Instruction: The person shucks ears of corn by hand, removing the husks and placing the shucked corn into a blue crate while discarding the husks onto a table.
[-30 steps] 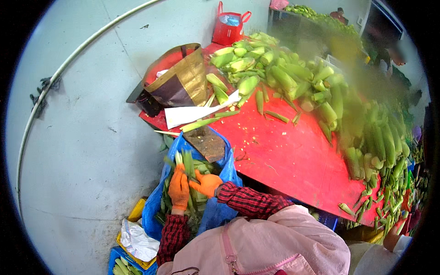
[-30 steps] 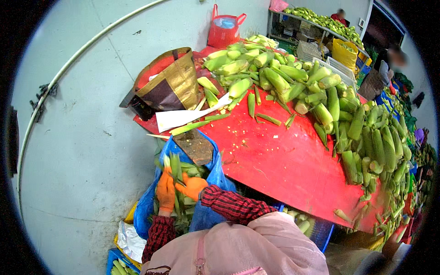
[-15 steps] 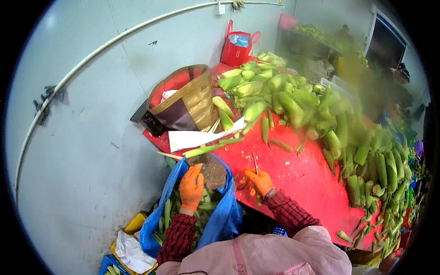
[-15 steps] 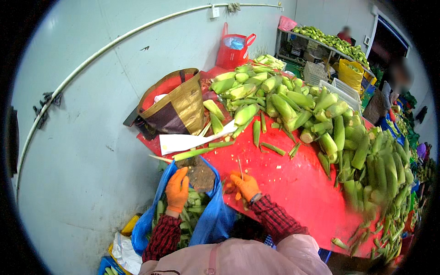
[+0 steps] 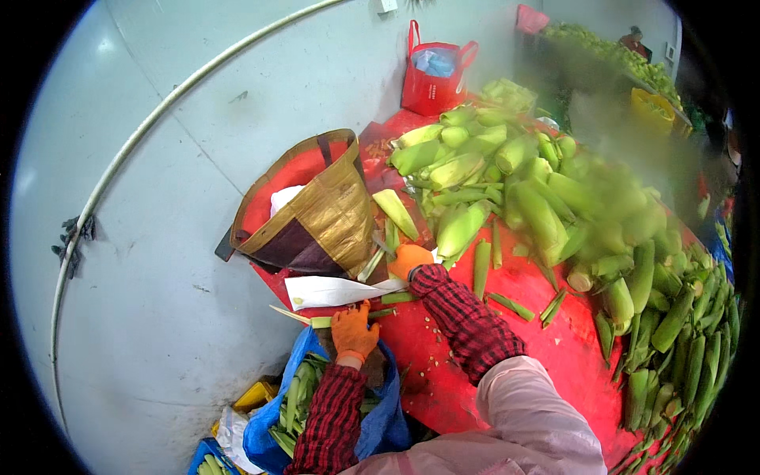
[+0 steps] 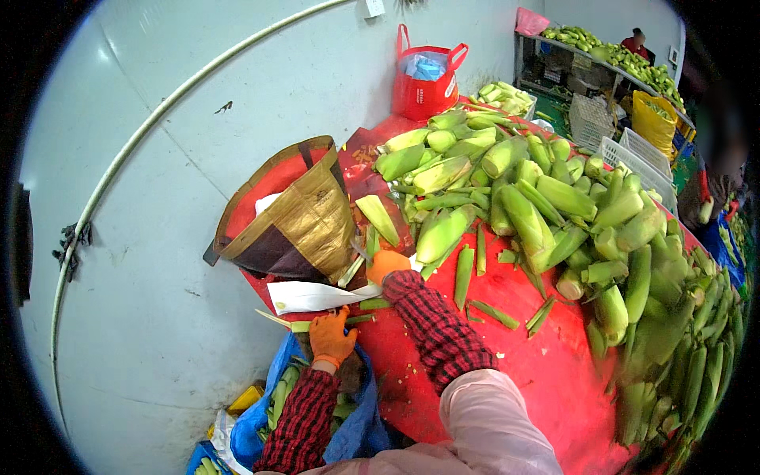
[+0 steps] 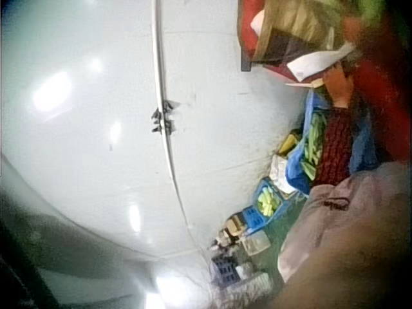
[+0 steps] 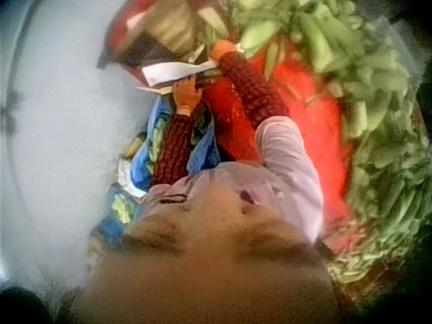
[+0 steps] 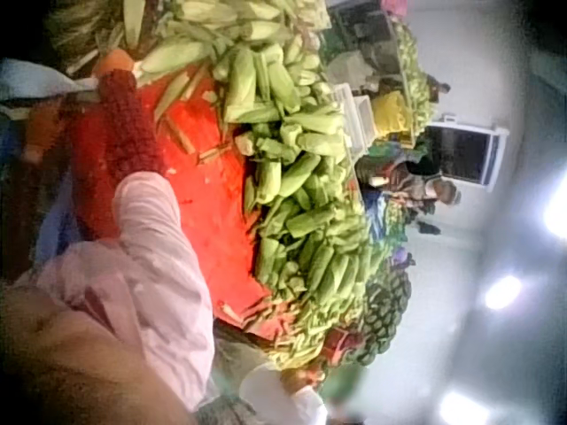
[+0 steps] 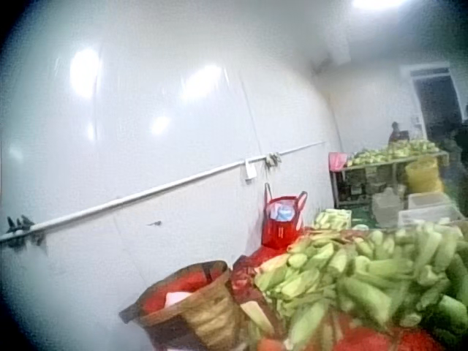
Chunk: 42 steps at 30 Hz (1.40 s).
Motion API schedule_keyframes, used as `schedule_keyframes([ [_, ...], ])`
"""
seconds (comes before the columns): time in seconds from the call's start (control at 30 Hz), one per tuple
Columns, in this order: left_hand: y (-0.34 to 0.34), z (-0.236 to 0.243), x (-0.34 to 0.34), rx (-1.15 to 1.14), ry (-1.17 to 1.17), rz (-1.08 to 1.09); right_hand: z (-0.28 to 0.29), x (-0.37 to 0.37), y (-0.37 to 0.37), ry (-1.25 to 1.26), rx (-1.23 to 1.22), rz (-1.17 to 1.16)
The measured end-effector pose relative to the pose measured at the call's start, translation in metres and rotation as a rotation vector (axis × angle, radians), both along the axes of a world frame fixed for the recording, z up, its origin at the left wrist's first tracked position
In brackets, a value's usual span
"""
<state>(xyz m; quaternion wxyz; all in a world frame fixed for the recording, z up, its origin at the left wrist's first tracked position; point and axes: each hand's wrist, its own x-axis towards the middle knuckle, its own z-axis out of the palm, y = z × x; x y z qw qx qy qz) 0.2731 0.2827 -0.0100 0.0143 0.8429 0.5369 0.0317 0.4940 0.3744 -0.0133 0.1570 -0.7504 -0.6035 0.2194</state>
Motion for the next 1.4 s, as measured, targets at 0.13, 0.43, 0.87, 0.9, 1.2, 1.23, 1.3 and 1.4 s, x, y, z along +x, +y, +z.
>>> schedule_keyframes([
  [0.13, 0.001, -0.008, -0.002, 0.059, -0.133, -0.031, 0.04, 0.02, 0.032, 0.122, 0.138, -0.136],
  [0.43, 0.008, -0.006, -0.002, 0.108, -0.226, -0.102, -0.042, 0.038, 0.09, 0.148, -0.014, -0.152],
  [0.87, -0.005, 0.004, 0.008, 0.19, -0.4, -0.176, -0.107, 0.241, -0.121, -0.17, 0.276, -0.399],
  [0.9, -0.01, -0.001, 0.009, 0.201, -0.417, -0.204, -0.1, 0.225, -0.127, -0.152, 0.148, -0.326],
  [1.2, -0.056, -0.021, 0.105, -0.145, -0.614, -0.32, -0.042, 0.112, -0.315, -0.038, 0.005, 0.043],
  [1.23, -0.059, -0.02, 0.115, -0.184, -0.616, -0.305, -0.042, 0.121, -0.338, -0.021, 0.171, -0.027],
  [1.3, -0.063, -0.03, 0.119, -0.183, -0.616, -0.266, -0.04, 0.149, -0.38, 0.011, 0.519, -0.142],
  [1.4, -0.064, -0.056, 0.117, -0.163, -0.61, -0.257, 0.01, 0.218, -0.4, 0.164, 0.134, -0.5],
])
